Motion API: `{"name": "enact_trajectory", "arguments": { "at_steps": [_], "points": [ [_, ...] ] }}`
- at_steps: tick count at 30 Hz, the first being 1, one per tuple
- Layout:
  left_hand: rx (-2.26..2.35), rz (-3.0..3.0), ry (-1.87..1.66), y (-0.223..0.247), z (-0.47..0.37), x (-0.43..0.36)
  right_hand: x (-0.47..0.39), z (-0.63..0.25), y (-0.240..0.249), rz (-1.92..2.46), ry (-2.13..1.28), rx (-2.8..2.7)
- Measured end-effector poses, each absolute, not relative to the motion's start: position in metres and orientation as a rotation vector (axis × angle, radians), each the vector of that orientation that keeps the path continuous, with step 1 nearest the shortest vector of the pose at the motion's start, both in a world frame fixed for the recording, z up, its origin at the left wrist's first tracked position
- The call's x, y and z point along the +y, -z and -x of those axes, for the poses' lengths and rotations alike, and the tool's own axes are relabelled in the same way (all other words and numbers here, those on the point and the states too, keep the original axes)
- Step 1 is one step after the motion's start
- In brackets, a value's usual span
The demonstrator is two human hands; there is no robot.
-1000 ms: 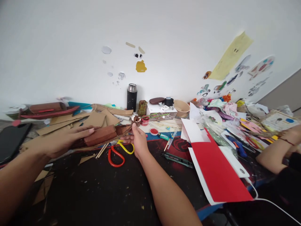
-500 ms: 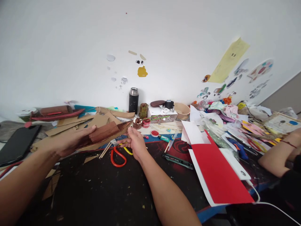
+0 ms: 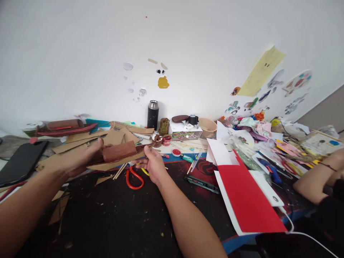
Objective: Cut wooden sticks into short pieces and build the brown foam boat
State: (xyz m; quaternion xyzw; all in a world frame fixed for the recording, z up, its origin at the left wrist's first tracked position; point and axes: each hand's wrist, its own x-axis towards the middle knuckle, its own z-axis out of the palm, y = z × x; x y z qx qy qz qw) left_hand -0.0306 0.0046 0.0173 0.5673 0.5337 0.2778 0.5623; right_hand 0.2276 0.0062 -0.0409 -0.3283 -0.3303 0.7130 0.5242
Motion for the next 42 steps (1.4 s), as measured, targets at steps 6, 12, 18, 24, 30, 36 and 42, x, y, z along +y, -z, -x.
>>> {"name": "enact_trajectory", "arguments": {
  "at_steps": [6,12,18,24,30,36,42],
  "points": [
    [1.374,-1.872,-0.925,-0.030,0.041,0.006,0.011,-0.231,0.040,0.835,-1.623,-0.678],
    [1.396,-2.737,-0.959,-0.019,0.027,0.004,0.012,-0.232,0.041,0.818,-1.589,-0.660],
    [1.457,-2.876,-0.867,-0.013,0.011,-0.002,0.010,-0.231,0.041,0.828,-1.604,-0.679],
    [1.498,-2.929,-0.810,-0.014,0.006,-0.004,0.009,-0.231,0.040,0.823,-1.604,-0.692],
    [1.500,-2.956,-0.759,-0.013,0.003,-0.005,0.009,-0.229,0.041,0.828,-1.614,-0.698],
    [1.485,-2.877,-0.794,-0.007,0.003,-0.002,0.008,-0.229,0.039,0.836,-1.608,-0.713],
    [1.455,-2.833,-0.813,-0.013,0.016,0.001,0.004,-0.227,0.030,0.824,-1.598,-0.683]
  ]
}}
